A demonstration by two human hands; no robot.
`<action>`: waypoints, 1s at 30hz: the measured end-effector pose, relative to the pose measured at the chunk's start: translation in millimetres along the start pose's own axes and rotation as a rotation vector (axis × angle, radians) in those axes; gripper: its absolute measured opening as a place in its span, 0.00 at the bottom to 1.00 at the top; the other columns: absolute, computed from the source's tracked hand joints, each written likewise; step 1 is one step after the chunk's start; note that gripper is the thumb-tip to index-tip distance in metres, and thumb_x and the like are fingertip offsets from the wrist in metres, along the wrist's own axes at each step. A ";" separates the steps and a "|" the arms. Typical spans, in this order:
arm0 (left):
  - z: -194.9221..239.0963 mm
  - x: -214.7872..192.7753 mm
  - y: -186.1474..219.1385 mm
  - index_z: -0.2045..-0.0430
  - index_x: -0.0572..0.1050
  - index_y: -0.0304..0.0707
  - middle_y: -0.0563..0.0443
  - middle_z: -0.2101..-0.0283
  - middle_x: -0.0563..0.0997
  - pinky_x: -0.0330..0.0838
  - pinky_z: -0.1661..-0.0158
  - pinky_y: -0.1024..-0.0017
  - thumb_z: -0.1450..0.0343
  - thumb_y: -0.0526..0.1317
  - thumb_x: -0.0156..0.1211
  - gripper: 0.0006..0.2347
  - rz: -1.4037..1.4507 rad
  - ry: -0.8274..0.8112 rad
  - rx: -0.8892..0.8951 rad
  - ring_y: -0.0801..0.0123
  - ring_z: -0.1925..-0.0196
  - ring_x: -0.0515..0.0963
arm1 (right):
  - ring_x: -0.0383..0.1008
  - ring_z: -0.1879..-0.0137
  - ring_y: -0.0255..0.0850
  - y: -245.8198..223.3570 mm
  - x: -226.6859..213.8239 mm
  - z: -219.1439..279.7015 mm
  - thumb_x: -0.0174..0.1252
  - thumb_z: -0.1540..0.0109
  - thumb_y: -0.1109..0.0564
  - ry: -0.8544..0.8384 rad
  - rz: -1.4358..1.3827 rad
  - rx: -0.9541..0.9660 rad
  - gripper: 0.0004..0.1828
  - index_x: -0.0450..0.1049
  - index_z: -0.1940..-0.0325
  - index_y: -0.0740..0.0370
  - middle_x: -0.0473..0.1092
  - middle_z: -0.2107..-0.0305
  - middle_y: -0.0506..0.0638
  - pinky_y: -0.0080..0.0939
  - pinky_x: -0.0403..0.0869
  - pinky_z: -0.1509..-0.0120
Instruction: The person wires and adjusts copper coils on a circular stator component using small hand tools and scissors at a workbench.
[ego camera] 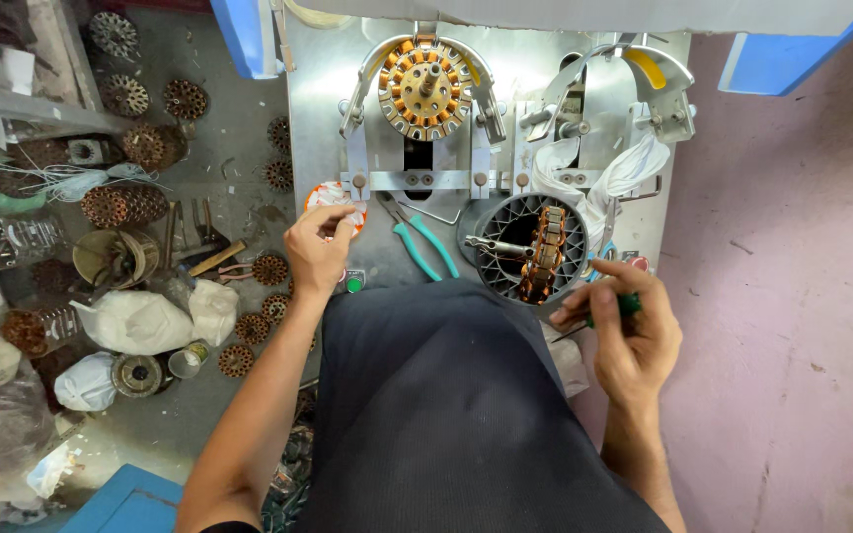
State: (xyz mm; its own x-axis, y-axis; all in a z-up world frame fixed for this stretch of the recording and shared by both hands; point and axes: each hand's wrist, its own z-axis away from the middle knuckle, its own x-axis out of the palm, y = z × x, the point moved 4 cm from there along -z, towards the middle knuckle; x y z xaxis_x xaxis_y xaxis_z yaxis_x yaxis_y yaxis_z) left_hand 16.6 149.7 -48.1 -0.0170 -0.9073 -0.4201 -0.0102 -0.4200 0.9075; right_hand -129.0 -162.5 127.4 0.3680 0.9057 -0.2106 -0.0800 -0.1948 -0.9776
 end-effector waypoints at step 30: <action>39.9 48.2 198.2 0.63 0.71 0.33 0.47 0.64 0.78 0.73 0.62 0.66 0.30 0.26 0.61 0.07 0.371 -0.596 0.420 0.57 0.64 0.80 | 0.77 0.64 0.36 -9.2 49.6 -6.3 0.59 0.38 0.72 -0.125 0.264 -0.071 0.08 0.70 0.57 0.68 0.75 0.63 0.52 0.34 0.76 0.60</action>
State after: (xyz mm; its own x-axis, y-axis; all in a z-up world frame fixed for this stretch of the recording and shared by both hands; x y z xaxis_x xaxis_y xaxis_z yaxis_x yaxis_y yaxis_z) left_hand -26.2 23.5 111.5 -0.6202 -0.7735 -0.1305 -0.2714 0.0556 0.9609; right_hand -104.2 -118.2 125.9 0.2261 0.8588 -0.4598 -0.0913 -0.4513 -0.8877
